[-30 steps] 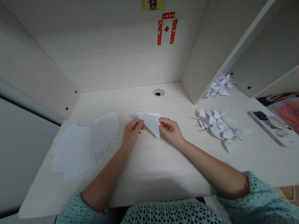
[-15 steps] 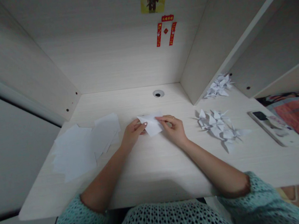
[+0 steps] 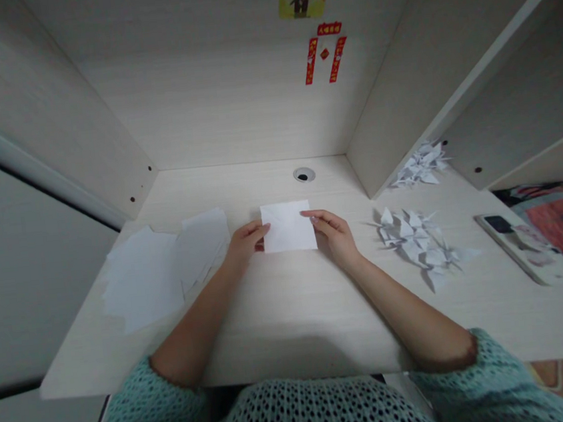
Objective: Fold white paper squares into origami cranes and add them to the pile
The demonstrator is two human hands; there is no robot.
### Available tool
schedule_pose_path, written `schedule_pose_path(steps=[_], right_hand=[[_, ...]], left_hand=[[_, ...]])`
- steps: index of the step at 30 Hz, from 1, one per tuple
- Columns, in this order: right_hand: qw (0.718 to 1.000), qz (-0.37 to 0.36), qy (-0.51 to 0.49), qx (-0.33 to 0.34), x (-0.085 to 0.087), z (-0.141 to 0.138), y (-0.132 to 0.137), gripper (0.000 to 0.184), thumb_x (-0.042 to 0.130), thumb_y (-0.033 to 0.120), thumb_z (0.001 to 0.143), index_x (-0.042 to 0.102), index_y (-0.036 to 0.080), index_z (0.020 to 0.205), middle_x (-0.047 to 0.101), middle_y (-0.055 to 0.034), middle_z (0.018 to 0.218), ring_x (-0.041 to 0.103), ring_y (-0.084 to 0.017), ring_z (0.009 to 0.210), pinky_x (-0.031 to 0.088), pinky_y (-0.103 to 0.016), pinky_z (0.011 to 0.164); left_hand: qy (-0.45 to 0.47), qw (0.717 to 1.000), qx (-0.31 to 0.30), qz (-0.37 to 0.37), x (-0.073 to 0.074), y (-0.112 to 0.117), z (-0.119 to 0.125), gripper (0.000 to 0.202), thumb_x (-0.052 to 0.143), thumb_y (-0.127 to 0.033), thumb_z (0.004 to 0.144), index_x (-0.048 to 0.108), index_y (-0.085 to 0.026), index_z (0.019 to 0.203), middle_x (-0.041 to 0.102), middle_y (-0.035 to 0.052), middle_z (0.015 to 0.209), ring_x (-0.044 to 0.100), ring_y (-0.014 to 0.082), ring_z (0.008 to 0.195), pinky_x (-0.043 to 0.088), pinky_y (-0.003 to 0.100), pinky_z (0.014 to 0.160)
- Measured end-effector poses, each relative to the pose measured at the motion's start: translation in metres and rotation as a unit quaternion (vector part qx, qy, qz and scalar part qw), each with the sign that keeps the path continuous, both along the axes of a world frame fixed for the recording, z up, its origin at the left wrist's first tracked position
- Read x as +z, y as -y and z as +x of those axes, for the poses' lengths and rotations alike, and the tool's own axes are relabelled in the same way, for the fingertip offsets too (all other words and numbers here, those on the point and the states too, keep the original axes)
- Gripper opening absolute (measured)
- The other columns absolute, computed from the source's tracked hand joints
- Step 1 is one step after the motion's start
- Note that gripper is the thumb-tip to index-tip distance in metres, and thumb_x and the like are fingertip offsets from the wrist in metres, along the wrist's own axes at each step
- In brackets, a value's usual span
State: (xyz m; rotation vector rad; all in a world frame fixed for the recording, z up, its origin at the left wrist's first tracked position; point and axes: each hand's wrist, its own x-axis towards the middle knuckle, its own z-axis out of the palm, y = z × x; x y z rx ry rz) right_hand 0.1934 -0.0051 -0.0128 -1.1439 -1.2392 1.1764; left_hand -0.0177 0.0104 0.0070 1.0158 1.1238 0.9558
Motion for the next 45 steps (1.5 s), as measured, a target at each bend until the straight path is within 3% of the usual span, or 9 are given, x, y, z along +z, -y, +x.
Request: schedule_pose_path(steps=[3,12,17,23,28,35,41,45], right_hand=[[0.999,0.01,-0.046,0.007,0.0,0.0,0.0,0.025,0.054,0.034,0.082,0.069,0.022,0.098,0.069,-0.0035,0.095,0.062,-0.018,0.084,0.047,-0.032,0.078],[0.996,0.055,-0.03,0.067,-0.002,-0.005,0.002,0.034,0.068,0.026,0.073,0.066,0.023,0.106,0.071,-0.0048,0.096,0.065,-0.016,0.08,0.05,-0.03,0.074],[0.995,0.063,-0.017,0.072,-0.005,-0.005,0.001,0.036,0.077,0.032,0.066,0.07,0.023,0.1,0.072,-0.0056,0.099,0.066,-0.02,0.088,0.051,-0.032,0.08],[0.999,0.047,-0.022,0.01,-0.008,-0.007,0.002,0.023,0.079,0.034,0.062,0.074,0.023,0.082,0.074,-0.0042,0.085,0.067,-0.02,0.077,0.052,-0.033,0.073],[0.997,0.073,-0.026,-0.001,-0.002,-0.009,0.004,0.015,0.081,0.031,0.061,0.075,0.025,0.073,0.074,-0.002,0.078,0.066,-0.018,0.074,0.051,-0.032,0.074],[0.994,0.103,0.006,-0.028,0.005,-0.01,0.004,0.012,0.082,0.029,0.06,0.075,0.025,0.068,0.073,-0.0033,0.081,0.065,-0.019,0.079,0.049,-0.033,0.078],[0.995,0.096,0.009,-0.014,0.006,-0.012,0.006,0.012,0.081,0.03,0.06,0.074,0.023,0.067,0.07,-0.0018,0.072,0.063,-0.017,0.071,0.047,-0.031,0.071],[0.994,0.107,0.012,-0.025,0.008,-0.014,0.008,0.016,0.079,0.032,0.062,0.069,0.022,0.056,0.069,-0.0021,0.071,0.062,-0.017,0.072,0.047,-0.031,0.071]], left_hand=[[0.063,0.997,0.033,-0.039,-0.003,-0.003,-0.002,0.033,0.073,-0.042,0.064,0.071,-0.016,0.084,0.071,0.0083,0.086,0.064,0.0168,0.071,0.049,0.026,0.063],[0.117,0.989,0.062,-0.063,0.003,0.001,0.004,0.03,0.074,-0.032,0.063,0.071,-0.014,0.087,0.071,0.0086,0.091,0.064,0.017,0.079,0.051,0.028,0.072],[0.092,0.994,0.039,-0.054,0.003,0.002,0.003,0.029,0.074,-0.034,0.063,0.07,-0.016,0.086,0.069,0.0051,0.084,0.062,0.0152,0.074,0.049,0.026,0.068],[-0.019,0.998,-0.014,-0.064,0.003,-0.002,-0.005,0.03,0.073,-0.036,0.063,0.071,-0.017,0.086,0.062,0.0005,0.069,0.052,0.009,0.058,0.036,0.019,0.049],[0.029,0.993,-0.025,-0.108,0.003,-0.006,-0.009,0.031,0.076,-0.031,0.061,0.071,-0.017,0.088,0.062,0.0024,0.079,0.049,0.0061,0.057,0.033,0.016,0.044],[0.066,0.987,-0.048,-0.14,0.011,-0.008,-0.013,0.03,0.077,-0.023,0.06,0.069,-0.013,0.087,0.059,-0.0001,0.066,0.048,0.0037,0.049,0.034,0.015,0.041],[0.128,0.98,-0.026,-0.152,0.014,-0.004,-0.007,0.024,0.072,-0.013,0.063,0.064,-0.014,0.086,0.057,-0.0025,0.062,0.051,0.0031,0.049,0.04,0.012,0.045],[0.174,0.966,0.001,-0.193,0.014,-0.005,-0.005,0.009,0.064,-0.01,0.069,0.059,-0.013,0.075,0.051,-0.0037,0.054,0.047,0.0029,0.044,0.039,0.012,0.043]])
